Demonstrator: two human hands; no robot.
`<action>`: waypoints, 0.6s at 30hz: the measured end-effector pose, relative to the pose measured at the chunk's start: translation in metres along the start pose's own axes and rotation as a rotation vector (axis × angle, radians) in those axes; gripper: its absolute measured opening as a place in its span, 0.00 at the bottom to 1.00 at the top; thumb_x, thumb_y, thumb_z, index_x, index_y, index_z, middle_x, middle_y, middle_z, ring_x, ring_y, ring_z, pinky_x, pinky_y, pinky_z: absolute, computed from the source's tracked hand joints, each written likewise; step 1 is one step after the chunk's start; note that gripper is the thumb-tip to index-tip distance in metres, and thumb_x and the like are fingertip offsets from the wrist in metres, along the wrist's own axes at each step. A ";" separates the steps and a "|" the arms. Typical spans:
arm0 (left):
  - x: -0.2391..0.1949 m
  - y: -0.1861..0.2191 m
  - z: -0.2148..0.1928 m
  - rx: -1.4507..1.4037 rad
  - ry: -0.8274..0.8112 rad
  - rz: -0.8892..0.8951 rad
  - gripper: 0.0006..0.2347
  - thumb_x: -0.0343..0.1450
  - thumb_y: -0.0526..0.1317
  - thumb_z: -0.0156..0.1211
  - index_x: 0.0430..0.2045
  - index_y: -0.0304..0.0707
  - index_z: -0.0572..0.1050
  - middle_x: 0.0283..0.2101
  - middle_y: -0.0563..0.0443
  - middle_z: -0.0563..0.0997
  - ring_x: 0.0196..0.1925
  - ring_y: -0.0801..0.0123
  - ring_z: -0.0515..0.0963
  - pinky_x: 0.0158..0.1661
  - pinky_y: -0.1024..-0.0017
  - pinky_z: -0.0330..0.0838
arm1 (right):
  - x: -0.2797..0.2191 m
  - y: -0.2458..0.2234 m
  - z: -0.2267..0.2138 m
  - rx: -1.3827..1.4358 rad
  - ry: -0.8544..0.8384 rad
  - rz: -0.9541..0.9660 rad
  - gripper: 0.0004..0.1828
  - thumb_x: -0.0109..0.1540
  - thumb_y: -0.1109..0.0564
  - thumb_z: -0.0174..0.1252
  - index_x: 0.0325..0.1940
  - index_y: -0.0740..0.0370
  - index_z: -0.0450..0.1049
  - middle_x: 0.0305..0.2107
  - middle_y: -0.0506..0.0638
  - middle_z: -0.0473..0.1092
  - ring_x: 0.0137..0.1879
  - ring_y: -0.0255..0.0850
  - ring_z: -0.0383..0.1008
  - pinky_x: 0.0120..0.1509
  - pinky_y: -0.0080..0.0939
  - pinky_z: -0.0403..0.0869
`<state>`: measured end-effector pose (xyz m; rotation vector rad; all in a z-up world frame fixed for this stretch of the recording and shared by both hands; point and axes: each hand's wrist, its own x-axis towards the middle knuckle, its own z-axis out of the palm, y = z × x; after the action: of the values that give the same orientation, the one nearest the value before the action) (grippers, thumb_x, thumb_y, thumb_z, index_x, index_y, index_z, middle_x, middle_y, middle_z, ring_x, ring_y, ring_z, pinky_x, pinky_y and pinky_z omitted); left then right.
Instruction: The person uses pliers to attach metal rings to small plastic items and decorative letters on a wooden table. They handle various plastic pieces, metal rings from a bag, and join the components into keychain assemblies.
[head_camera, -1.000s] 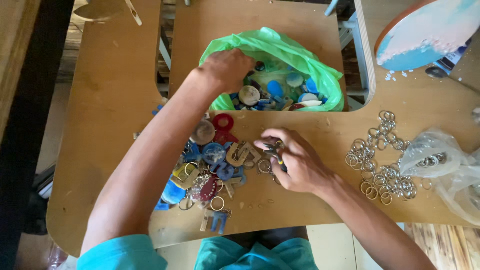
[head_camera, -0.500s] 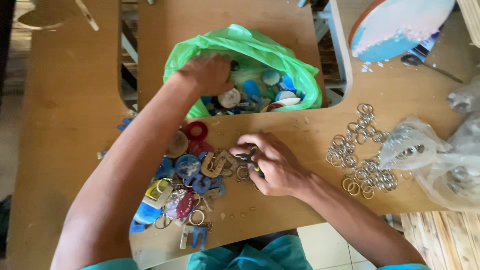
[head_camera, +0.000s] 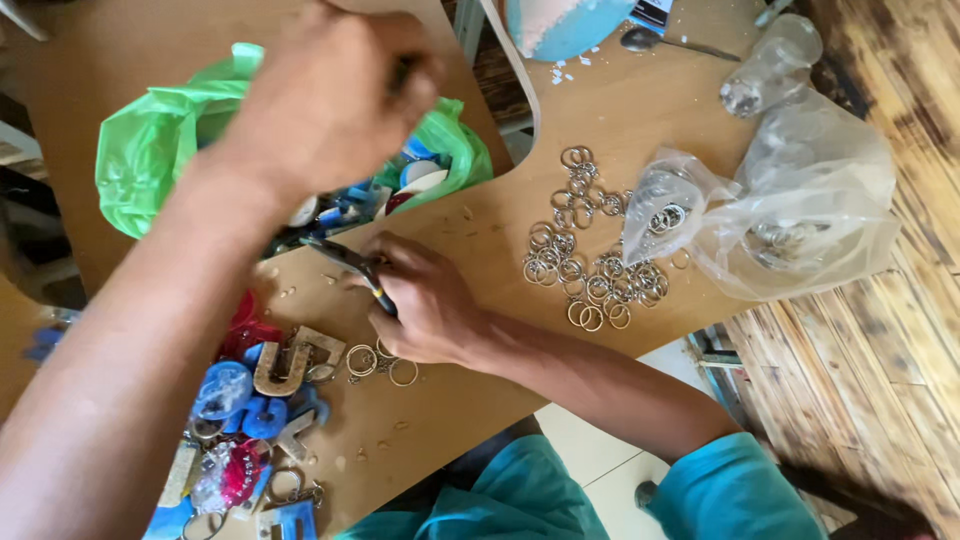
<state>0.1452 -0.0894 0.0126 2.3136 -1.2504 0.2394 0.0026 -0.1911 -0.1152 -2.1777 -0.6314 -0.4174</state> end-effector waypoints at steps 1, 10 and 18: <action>0.012 0.019 0.010 0.000 -0.002 0.004 0.09 0.77 0.37 0.51 0.32 0.34 0.78 0.31 0.33 0.82 0.32 0.28 0.78 0.37 0.40 0.68 | -0.001 0.003 0.002 -0.001 0.004 0.002 0.19 0.52 0.68 0.50 0.44 0.60 0.78 0.37 0.52 0.67 0.38 0.50 0.72 0.44 0.49 0.74; 0.097 0.077 0.145 0.218 -0.572 0.124 0.18 0.64 0.33 0.64 0.49 0.46 0.77 0.48 0.48 0.78 0.48 0.49 0.81 0.39 0.50 0.78 | -0.044 0.070 0.043 -1.432 -0.294 -0.753 0.23 0.49 0.63 0.64 0.23 0.38 0.58 0.14 0.34 0.51 0.27 0.32 0.54 0.38 0.35 0.65; 0.130 0.060 0.188 0.201 -0.560 0.053 0.10 0.65 0.29 0.68 0.37 0.44 0.79 0.41 0.51 0.81 0.43 0.55 0.82 0.36 0.55 0.81 | -0.049 0.081 0.031 -1.481 -0.322 -0.799 0.24 0.48 0.63 0.64 0.23 0.39 0.56 0.14 0.34 0.49 0.27 0.32 0.53 0.39 0.34 0.65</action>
<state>0.1547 -0.3066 -0.0800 2.6249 -1.6094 -0.3040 0.0110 -0.2256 -0.2084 -3.2854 -1.7917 -1.2548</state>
